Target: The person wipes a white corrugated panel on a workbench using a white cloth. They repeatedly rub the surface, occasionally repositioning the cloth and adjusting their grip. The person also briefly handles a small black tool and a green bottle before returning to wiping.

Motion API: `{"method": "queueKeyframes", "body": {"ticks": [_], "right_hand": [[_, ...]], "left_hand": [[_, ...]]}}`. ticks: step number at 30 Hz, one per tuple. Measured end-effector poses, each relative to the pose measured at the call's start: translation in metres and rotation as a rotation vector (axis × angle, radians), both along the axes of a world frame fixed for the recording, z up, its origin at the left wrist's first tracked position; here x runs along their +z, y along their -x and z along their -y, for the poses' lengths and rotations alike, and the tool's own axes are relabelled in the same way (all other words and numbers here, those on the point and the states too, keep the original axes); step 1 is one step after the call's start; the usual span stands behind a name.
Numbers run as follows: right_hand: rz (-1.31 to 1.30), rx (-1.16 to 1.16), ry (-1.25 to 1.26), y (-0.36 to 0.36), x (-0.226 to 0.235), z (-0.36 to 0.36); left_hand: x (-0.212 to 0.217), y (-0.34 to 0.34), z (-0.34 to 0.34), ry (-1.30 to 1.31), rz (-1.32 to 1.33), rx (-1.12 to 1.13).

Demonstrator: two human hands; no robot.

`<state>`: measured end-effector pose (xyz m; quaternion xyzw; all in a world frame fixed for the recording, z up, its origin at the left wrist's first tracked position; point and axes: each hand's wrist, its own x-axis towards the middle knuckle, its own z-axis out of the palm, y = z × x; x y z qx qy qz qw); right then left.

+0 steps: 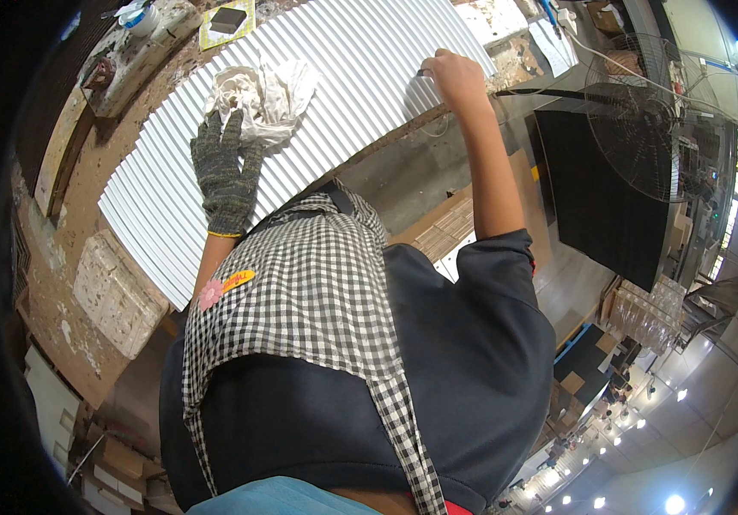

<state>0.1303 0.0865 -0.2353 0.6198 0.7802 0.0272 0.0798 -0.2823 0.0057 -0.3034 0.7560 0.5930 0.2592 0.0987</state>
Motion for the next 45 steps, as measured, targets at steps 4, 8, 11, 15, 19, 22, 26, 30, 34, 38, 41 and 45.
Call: {"method": "queueKeyframes", "body": {"ticks": [4,8,11,15,19,22,26,30,34,38,41,45], "right_hand": [[0.003,-0.026,0.025,0.001,0.008,0.009],[-0.072,-0.031,-0.057,0.011,0.015,0.010],[-0.042,-0.023,-0.055,0.006,0.005,0.009],[0.001,-0.033,-0.032,0.004,0.008,0.013],[-0.035,-0.016,-0.064,0.005,0.009,0.013],[-0.016,-0.043,-0.064,0.006,0.009,0.014],[-0.012,-0.050,-0.096,0.013,0.012,0.014],[0.027,-0.040,-0.064,0.005,0.004,0.013],[-0.018,-0.050,-0.077,0.010,0.012,0.016],[0.041,-0.072,0.042,0.004,0.013,0.021],[0.037,-0.122,0.086,0.001,0.016,0.023],[-0.150,-0.122,0.028,0.015,0.019,0.024]], "left_hand": [[-0.002,0.001,0.001,-0.004,-0.026,0.003],[0.001,0.000,0.000,0.012,-0.055,0.002],[0.000,0.000,0.000,0.002,-0.031,-0.003],[-0.004,0.001,0.002,-0.014,-0.027,-0.002],[0.001,0.000,0.000,-0.006,-0.043,-0.011],[0.001,0.000,0.001,-0.008,-0.039,-0.005],[0.002,0.000,0.001,-0.006,-0.026,-0.006],[-0.002,0.000,0.000,0.010,-0.028,-0.005],[0.002,0.000,0.000,-0.001,-0.032,-0.006],[0.000,0.000,0.001,-0.010,-0.035,-0.004],[-0.002,0.001,0.000,0.004,-0.034,-0.007],[-0.002,0.000,0.000,0.005,-0.042,-0.005]]}}
